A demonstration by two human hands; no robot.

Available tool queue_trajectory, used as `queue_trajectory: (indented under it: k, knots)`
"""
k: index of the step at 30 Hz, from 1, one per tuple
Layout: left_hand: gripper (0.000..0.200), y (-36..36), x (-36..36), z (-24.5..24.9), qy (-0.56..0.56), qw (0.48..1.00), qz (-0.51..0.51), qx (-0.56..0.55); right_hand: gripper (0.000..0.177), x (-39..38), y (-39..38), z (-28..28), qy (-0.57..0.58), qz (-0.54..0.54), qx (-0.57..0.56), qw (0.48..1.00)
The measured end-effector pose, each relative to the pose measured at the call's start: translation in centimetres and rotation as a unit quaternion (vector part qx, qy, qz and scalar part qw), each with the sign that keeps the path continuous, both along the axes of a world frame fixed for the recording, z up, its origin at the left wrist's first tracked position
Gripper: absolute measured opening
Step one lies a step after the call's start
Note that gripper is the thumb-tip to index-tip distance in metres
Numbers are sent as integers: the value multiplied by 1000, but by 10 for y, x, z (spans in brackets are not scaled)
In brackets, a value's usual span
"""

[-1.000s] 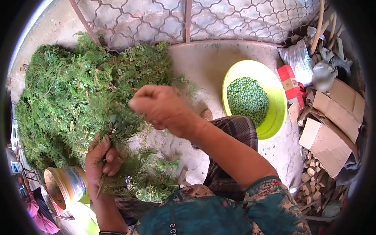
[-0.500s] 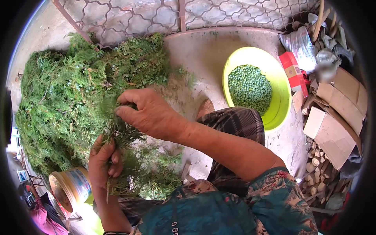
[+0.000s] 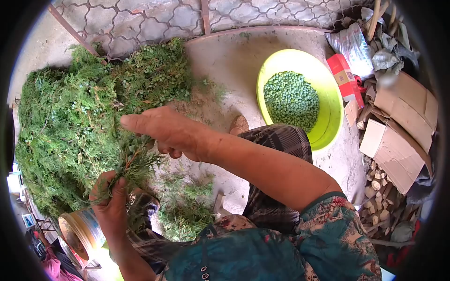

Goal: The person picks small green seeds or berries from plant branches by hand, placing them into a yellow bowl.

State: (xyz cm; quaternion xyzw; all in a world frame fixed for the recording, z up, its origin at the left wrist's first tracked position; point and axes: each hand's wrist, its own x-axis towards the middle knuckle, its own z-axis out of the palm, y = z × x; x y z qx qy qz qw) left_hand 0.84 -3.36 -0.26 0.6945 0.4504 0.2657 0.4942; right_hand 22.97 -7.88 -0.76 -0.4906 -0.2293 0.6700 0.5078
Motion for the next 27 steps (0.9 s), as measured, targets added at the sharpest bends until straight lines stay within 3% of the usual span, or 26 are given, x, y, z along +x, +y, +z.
queue_trajectory:
  k: [2,4,11,16,21,23,24,25,26,27]
  knots:
    - [12,0,3,4,31,997,-40,62,45,0,1,0,-17,35,-6,999]
    - [12,1,5,6,52,992,-60,98,45,0,4,-1,-73,156,-25,985]
    - [9,5,1,6,96,972,-72,201,40,-3,6,-5,-64,115,59,990]
    - [7,3,7,12,125,975,-59,174,35,-11,4,-7,-170,60,149,972]
    - [7,0,11,15,111,976,-73,170,31,-14,2,-10,-162,37,190,968]
    - [6,-4,13,16,106,967,-79,218,29,-10,4,-17,-168,20,193,967]
    - [6,-3,11,16,101,967,-80,219,25,-3,11,-34,-421,-82,316,846]
    - [8,0,7,15,96,973,-81,193,22,5,18,-36,-631,-174,406,638]
    - [10,3,4,13,92,978,-82,166,19,28,9,-30,-398,-241,296,834]
    - [10,4,2,13,90,978,-86,166,17,59,-6,-17,-120,-283,155,939]
